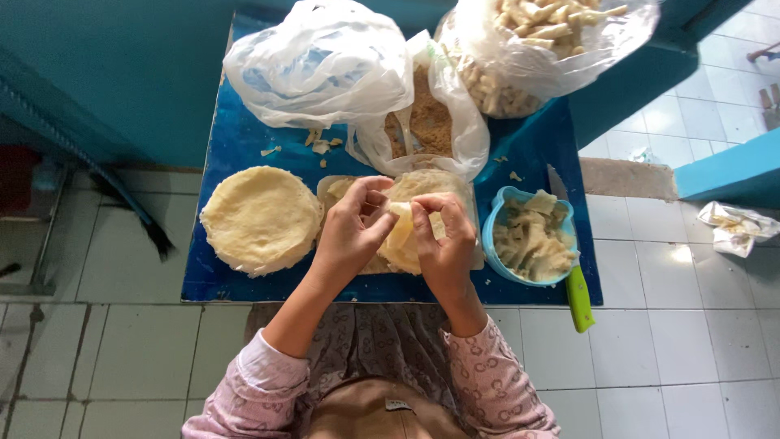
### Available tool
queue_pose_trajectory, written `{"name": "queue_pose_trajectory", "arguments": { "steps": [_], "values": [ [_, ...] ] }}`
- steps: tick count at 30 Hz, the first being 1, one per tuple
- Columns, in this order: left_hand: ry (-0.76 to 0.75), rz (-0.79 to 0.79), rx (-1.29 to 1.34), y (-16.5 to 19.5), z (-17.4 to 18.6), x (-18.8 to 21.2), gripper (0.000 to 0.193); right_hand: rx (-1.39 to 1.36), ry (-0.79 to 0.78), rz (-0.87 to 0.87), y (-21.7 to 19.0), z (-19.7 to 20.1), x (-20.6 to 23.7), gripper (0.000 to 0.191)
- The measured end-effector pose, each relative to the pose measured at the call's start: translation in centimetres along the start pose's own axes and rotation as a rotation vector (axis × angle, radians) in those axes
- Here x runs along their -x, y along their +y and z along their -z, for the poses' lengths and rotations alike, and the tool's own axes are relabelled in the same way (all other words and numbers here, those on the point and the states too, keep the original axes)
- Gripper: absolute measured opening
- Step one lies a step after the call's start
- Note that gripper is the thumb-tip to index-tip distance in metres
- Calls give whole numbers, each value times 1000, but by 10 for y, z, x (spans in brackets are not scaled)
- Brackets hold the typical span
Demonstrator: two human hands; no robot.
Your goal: The person stretches thin pieces of dough by hand, pulling and rotating each piece until it widens, then lays it over round dough bases on the table. They repeat this with successive dough pieces, placing torn scraps into a blue bowl and pressing the stretched dough onto the bases.
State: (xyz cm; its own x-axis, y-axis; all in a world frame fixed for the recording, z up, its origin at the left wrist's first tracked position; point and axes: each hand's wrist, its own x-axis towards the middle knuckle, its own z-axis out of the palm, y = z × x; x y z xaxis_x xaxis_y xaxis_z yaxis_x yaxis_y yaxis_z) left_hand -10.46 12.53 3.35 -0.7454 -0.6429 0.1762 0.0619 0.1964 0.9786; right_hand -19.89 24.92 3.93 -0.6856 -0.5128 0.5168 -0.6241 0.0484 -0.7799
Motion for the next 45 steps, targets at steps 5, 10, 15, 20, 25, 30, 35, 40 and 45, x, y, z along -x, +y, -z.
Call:
{"name": "queue_pose_trajectory", "arguments": {
  "steps": [5, 10, 15, 20, 25, 30, 35, 40, 45],
  "values": [
    [51, 102, 126, -2, 6, 2, 12, 6, -114, 17, 1, -2, -1, 24],
    [105, 123, 99, -5, 5, 6, 9, -89, -216, -53, 5, -4, -2, 14],
    [94, 182, 74, -18, -2, 6, 13, -196, -189, -50, 6, 7, -1, 19],
    [-109, 247, 530, -34, -13, 0, 15, -138, -363, -69, 23, 16, -4, 23],
    [-218, 393, 790, -39, -5, -1, 18, -813, -351, -481, 58, 21, -3, 11],
    [-76, 301, 583, -37, 3, 0, 17, -1298, -245, -727, 70, 17, -4, 10],
    [32, 116, 514, -31, -1, 8, 15, -1241, -272, -932, 58, 7, -9, 23],
    [138, 108, 234, -27, -3, 19, 14, -1078, -204, -717, 52, -1, -10, 8],
    [230, 158, 390, -28, 0, 18, 23, -1126, -36, -700, 46, -2, -12, 10]
  ]
}}
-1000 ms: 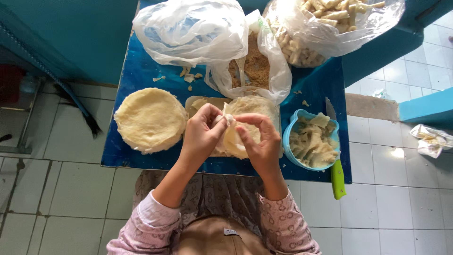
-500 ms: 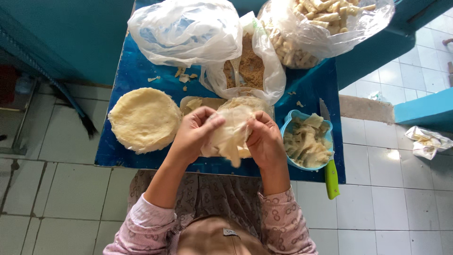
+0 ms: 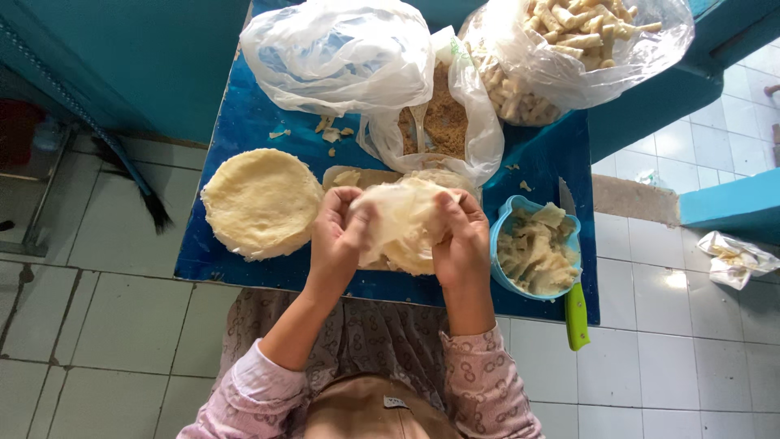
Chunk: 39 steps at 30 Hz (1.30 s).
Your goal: The person stretches thin pieces of dough by hand, pulling and rotating each piece until it widens, then lays it over round dough bases on the table. They repeat this with successive dough pieces, placing torn scraps into a blue bowl and pressing the stretched dough onto the bases.
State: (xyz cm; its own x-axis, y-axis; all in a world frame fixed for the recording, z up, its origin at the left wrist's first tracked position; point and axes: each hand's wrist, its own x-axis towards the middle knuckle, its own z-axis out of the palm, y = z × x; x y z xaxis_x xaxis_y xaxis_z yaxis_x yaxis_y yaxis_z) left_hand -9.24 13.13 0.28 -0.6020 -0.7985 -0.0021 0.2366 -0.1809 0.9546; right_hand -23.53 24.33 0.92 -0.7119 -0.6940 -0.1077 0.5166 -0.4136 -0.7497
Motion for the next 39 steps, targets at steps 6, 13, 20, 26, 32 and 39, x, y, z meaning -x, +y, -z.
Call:
{"name": "queue_pose_trajectory", "arguments": {
  "steps": [6, 13, 20, 26, 32, 39],
  "values": [
    [-166, 89, -313, 7, 2, -13, 33, 176, -163, -58, -5, -7, 0, 8],
    [-32, 5, -216, 16, 23, -26, 18, -121, 41, -102, -10, 19, -9, 10],
    [31, 85, 231, 22, 49, -31, 14, -317, 233, 15, -30, 24, -8, 12],
    [-62, 37, -134, 65, 66, -34, 17, 1399, 2, 642, -47, -11, -4, 17],
    [-293, -388, -773, 126, 69, -10, 16, 1746, -181, 789, -35, -56, 20, 54],
    [-386, -505, -906, 164, 79, 43, 21, 434, -943, -245, 28, -72, 9, 60]
  ]
}}
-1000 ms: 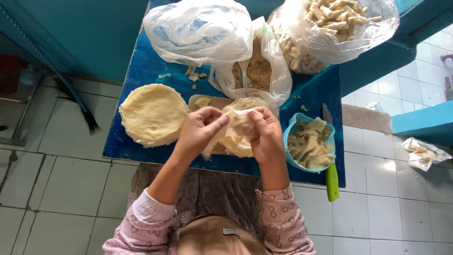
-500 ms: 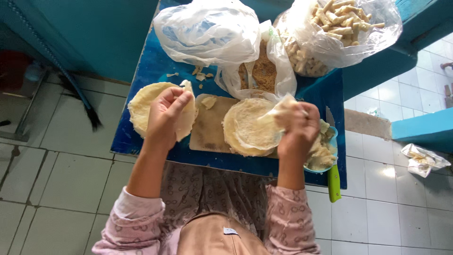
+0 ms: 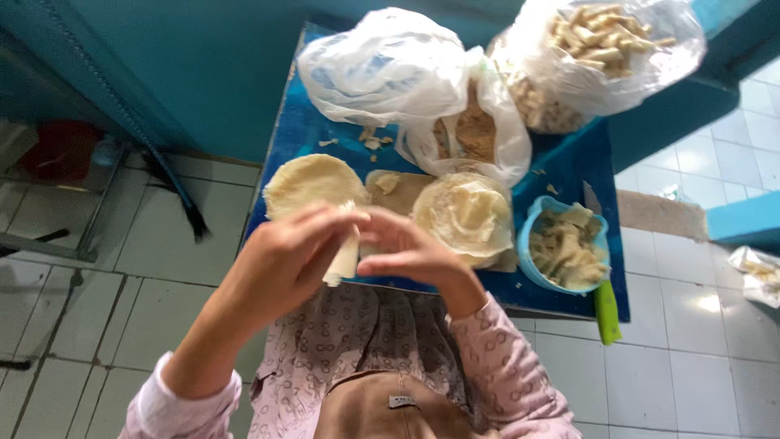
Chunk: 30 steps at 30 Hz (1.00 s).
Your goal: The person stretches thin pieces of dough by hand, pulling and rotating each piece until it widens, then lays it over round dough bases on the table. They repeat this with successive dough pieces, placing torn scraps into a blue bowl and pressing the stretched dough onto the bases.
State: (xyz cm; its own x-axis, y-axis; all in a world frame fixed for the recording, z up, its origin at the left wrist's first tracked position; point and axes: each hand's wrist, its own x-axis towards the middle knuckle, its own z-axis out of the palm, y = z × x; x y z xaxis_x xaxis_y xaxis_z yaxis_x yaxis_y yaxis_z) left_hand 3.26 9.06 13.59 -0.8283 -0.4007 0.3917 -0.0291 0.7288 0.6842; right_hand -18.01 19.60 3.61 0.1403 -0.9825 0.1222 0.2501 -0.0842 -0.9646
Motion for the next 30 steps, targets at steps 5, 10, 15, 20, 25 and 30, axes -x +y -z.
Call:
{"name": "queue_pose_trajectory", "arguments": {
  "steps": [5, 10, 15, 20, 25, 30],
  "values": [
    [100, -68, 118, -6, 7, 37, 33, -512, 44, -134, 56, -22, 13, 35],
    [-4, 47, 286, -13, 7, 64, 35, -783, 55, -329, 53, -52, 9, 42],
    [13, 83, 318, -30, 6, 67, 38, -621, 30, -243, 41, -56, -4, 31],
    [60, 372, 387, -49, 3, 64, 39, -423, 161, -259, 24, -18, -8, 39],
    [181, 409, 517, -85, -9, 42, 39, -139, 279, -213, 0, 9, -34, 38],
    [364, 533, 476, -136, -19, -4, 26, 122, 367, -242, 3, 41, -90, 30]
  ]
}}
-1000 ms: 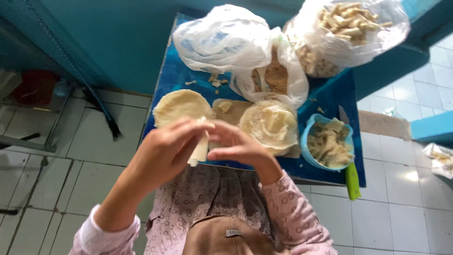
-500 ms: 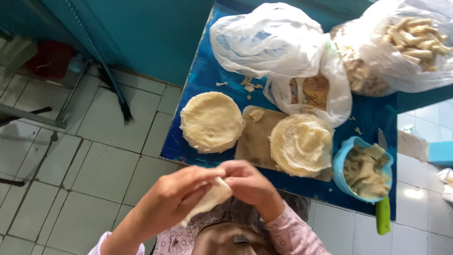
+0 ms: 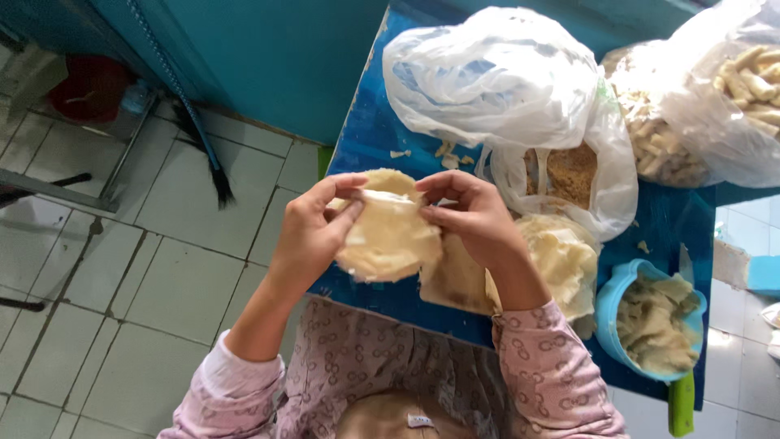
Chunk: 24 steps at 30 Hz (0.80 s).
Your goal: The person stretches thin pieces of dough by hand, pulling and rotating each piece until it widens, then lays it over round dough bases on the table. They repeat this with successive dough pieces, placing torn scraps into a blue bowl and pressing the stretched dough onto the bases.
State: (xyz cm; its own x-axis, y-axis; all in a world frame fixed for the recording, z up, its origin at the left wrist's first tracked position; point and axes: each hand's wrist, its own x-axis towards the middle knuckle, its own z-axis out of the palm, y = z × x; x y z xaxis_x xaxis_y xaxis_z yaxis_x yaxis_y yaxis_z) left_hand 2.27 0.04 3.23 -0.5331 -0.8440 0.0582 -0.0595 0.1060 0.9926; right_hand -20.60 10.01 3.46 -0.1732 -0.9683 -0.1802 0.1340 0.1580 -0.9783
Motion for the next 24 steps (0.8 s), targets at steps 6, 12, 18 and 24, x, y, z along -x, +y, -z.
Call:
{"name": "queue_pose_trajectory", "arguments": {
  "steps": [6, 12, 18, 24],
  "values": [
    [97, -128, -245, -16, -3, -19, 23, 268, 172, 93, 16, -11, -16, 24],
    [125, -346, -457, -25, -4, -26, 31, 479, 312, 249, 12, -25, -13, 24],
    [206, -301, -387, -15, 3, -21, 32, 748, 370, 343, 4, -30, -8, 23],
    [271, -154, -426, 4, 17, 34, 13, 967, 191, 656, -7, -45, 19, 16]
  ]
}}
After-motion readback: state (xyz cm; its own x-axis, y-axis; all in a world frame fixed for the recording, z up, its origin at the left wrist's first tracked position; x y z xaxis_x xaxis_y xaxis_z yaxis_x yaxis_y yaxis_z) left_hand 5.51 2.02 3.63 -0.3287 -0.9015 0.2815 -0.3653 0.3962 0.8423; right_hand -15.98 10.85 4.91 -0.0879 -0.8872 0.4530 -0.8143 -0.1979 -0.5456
